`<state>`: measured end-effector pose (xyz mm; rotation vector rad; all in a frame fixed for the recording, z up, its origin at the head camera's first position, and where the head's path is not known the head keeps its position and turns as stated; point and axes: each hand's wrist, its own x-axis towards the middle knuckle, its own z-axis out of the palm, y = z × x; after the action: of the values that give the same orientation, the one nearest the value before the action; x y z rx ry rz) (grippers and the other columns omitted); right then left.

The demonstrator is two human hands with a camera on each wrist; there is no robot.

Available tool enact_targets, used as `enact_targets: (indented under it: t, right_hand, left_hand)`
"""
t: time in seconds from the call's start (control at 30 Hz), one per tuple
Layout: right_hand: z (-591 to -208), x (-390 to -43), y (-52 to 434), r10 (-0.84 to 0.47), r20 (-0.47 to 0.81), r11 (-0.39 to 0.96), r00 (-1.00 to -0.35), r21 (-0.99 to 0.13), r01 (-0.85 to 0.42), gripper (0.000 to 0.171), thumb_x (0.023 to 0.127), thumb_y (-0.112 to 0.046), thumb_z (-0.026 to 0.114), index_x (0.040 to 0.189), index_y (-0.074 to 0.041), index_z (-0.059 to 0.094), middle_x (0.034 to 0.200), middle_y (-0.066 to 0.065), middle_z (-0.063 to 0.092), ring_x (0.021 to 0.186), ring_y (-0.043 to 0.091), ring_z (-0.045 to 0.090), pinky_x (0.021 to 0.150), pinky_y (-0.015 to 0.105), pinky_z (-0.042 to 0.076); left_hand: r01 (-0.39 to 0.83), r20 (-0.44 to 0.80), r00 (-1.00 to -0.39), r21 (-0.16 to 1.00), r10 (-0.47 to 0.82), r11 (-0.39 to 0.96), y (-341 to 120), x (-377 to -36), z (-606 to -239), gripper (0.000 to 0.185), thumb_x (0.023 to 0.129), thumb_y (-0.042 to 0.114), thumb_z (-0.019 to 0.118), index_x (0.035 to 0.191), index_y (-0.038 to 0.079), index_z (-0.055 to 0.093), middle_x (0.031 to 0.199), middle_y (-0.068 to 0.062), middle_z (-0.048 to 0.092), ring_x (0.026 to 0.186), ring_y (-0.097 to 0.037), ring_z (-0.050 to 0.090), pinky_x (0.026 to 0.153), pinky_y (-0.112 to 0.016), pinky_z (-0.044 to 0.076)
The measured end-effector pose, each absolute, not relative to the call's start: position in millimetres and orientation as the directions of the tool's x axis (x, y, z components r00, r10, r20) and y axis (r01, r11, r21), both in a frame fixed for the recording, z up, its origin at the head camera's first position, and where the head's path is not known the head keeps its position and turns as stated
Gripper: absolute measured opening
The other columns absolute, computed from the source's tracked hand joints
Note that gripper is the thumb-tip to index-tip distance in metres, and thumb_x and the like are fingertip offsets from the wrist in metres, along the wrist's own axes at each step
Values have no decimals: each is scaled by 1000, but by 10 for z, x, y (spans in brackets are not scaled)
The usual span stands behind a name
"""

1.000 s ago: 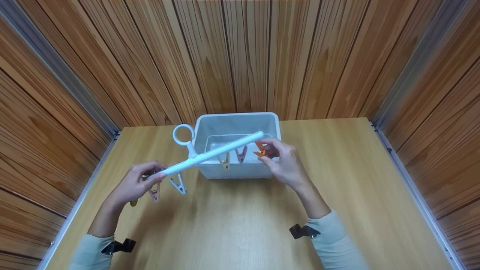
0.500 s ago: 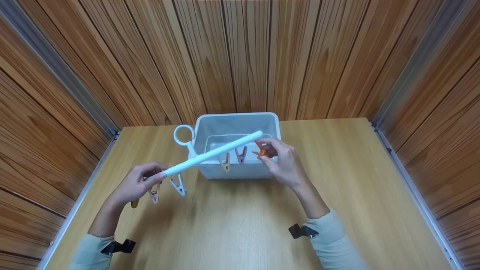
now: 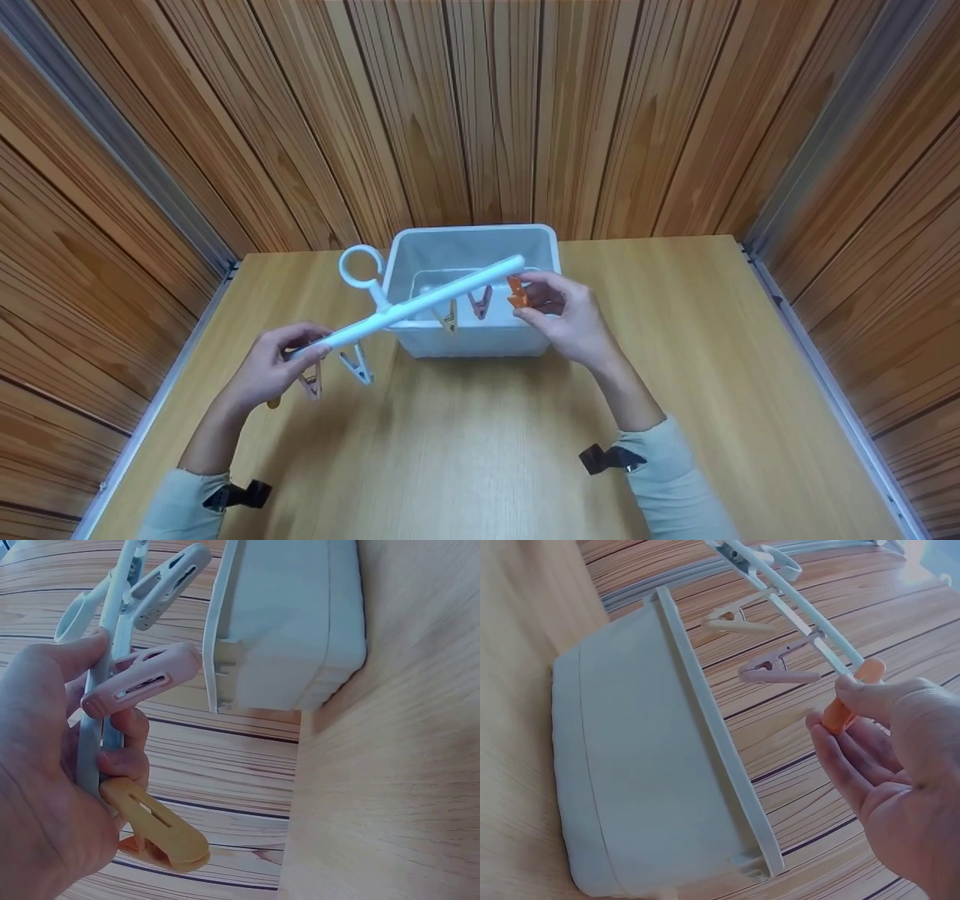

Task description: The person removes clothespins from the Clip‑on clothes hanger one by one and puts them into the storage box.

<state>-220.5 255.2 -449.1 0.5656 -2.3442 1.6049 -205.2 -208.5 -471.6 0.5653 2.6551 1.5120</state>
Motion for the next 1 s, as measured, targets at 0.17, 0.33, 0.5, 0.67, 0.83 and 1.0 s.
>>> enact_targets:
  t: [0.17, 0.33, 0.5, 0.67, 0.83, 1.0]
  right_hand:
    - [-4496, -2213, 2596, -189, 387, 292, -902, -855, -428, 45, 93, 13, 82, 136, 9, 72, 109, -17, 76, 101, 1, 75, 90, 16, 64]
    - [-4494, -2214, 2617, -190, 370, 293, -909, -863, -413, 45, 94, 11, 82, 138, 8, 72, 111, -17, 76, 102, 2, 76, 92, 16, 64]
    - [-4474, -2255, 2616, -197, 365, 290, -910, -865, -410, 46, 95, 11, 82, 139, 7, 71, 112, -17, 76, 103, 2, 76, 93, 16, 64]
    - [-4413, -2352, 2583, -215, 386, 270, -897, -859, -435, 46, 94, 12, 82, 139, 7, 72, 114, -16, 78, 104, 3, 77, 93, 17, 64]
    - [-4338, -2459, 2554, -231, 378, 270, -896, -860, -433, 46, 95, 12, 81, 140, 7, 71, 118, 6, 81, 104, 3, 77, 95, 16, 63]
    - [-4258, -2586, 2536, -260, 352, 304, -899, -854, -422, 45, 98, 8, 80, 142, 6, 70, 127, 30, 76, 106, 0, 75, 96, 14, 61]
  left_hand:
    - [283, 171, -944, 861, 284, 423, -2100, -2058, -4710, 24, 110, 16, 72, 131, 6, 79, 111, -16, 76, 97, -21, 65, 90, -29, 53]
    - [268, 171, -950, 876, 261, 401, -2106, -2054, -4701, 23, 110, 14, 72, 130, 5, 79, 111, -16, 75, 98, -23, 65, 90, -28, 53]
    - [262, 174, -953, 884, 247, 388, -2094, -2047, -4724, 24, 110, 14, 73, 131, 5, 79, 112, -16, 76, 99, -24, 66, 90, -28, 55]
    - [254, 190, -961, 895, 202, 366, -2082, -2042, -4747, 25, 110, 12, 72, 133, 5, 78, 110, -14, 75, 97, -21, 66, 87, -25, 57]
    - [242, 197, -967, 911, 163, 334, -2088, -2035, -4759, 25, 111, 10, 70, 134, 5, 77, 107, -13, 73, 95, -19, 65, 86, -25, 55]
    - [225, 188, -972, 918, 143, 326, -2097, -2025, -4764, 25, 112, 11, 69, 134, 5, 77, 107, -13, 73, 94, -16, 65, 86, -25, 54]
